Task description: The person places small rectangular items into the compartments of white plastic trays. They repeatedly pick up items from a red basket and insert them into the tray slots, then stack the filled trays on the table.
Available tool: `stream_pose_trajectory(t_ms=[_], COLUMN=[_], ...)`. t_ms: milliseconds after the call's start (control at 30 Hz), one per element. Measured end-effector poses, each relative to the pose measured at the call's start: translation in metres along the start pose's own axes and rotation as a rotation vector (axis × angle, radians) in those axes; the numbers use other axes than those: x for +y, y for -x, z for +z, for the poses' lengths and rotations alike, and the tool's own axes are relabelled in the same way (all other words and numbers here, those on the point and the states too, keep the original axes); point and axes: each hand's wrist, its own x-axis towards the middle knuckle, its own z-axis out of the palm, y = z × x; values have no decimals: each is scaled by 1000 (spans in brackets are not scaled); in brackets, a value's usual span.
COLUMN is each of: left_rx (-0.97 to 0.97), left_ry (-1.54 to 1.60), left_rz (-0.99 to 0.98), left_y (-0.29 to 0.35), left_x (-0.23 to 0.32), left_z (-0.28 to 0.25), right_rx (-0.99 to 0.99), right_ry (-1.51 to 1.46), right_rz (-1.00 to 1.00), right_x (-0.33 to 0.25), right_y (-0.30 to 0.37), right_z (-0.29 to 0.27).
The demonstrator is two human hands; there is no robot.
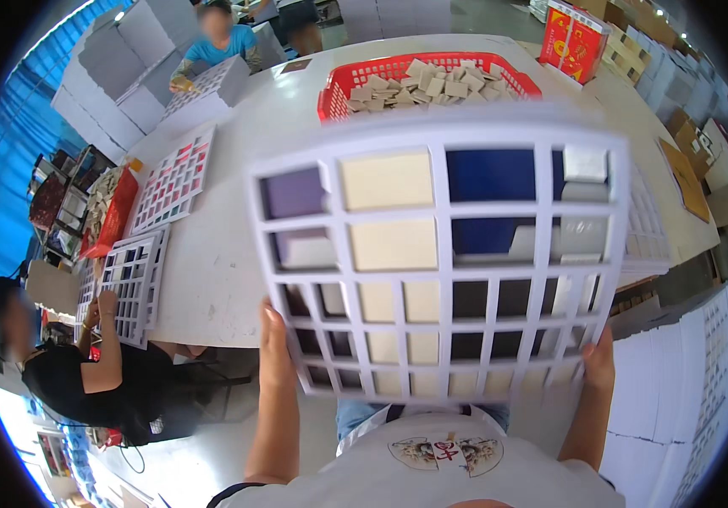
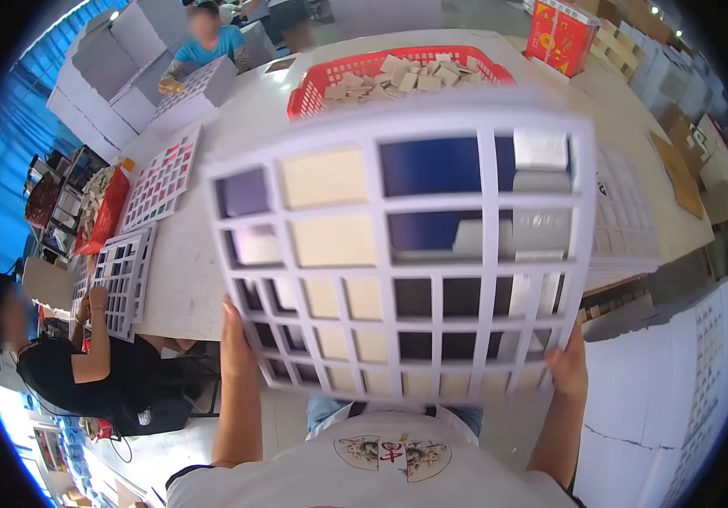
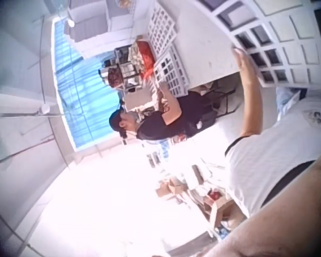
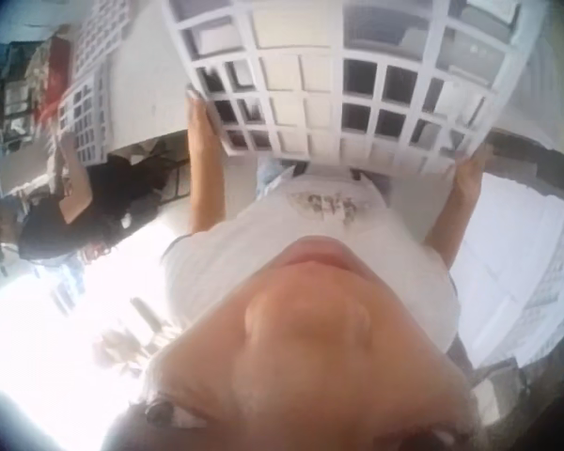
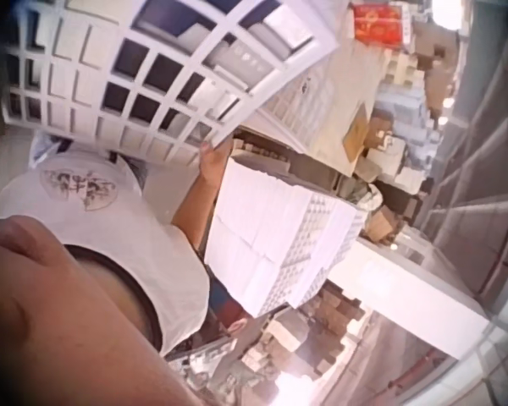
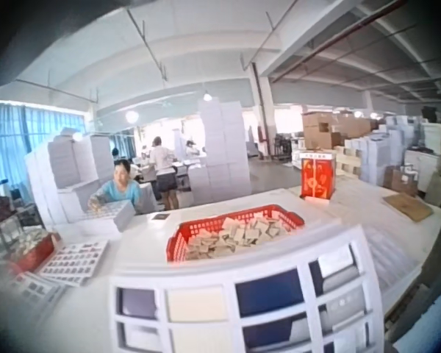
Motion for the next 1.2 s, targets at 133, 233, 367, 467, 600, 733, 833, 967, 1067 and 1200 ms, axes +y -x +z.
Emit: stream_pose_trajectory(t_ms=[133,233,367,467,600,733,833,967,1067,1200], left_rx=[116,27,-73,-132,-207,-220,-364,-308,-43,146], left_ry=[55,250,187,329,437,414,340,403,249,-518], left_rz=[120,226,301,235,204,182,228,254,239,276], left_y=[-39,-55,-78,-84,-90,-101,-111,-136,-117,-76], left_x=[12,27,-15,-50,-61,-60,-55,-74,-47,7], left_z=[-34,-2,-6,-20,-23,-11,-16,-27,-1,54], right_rx=[-142,-221,-298,-246,-296,-426,-484,-397,-275,-46], right_ry=[-164,-218,-262,-376,-329,-189,-381,-527,-348,-223], right_rz=[-92,-121,-34,-97,-85,297,131,9,-51,-114], right_x=[-13,-21,1,14,30,0,11,38,8,-44], right_y=[-41,-81,-99,-101,-91,-106,-104,-97,-86,-68], right_z=[-14,2,29,37,30,26,30,42,33,-27])
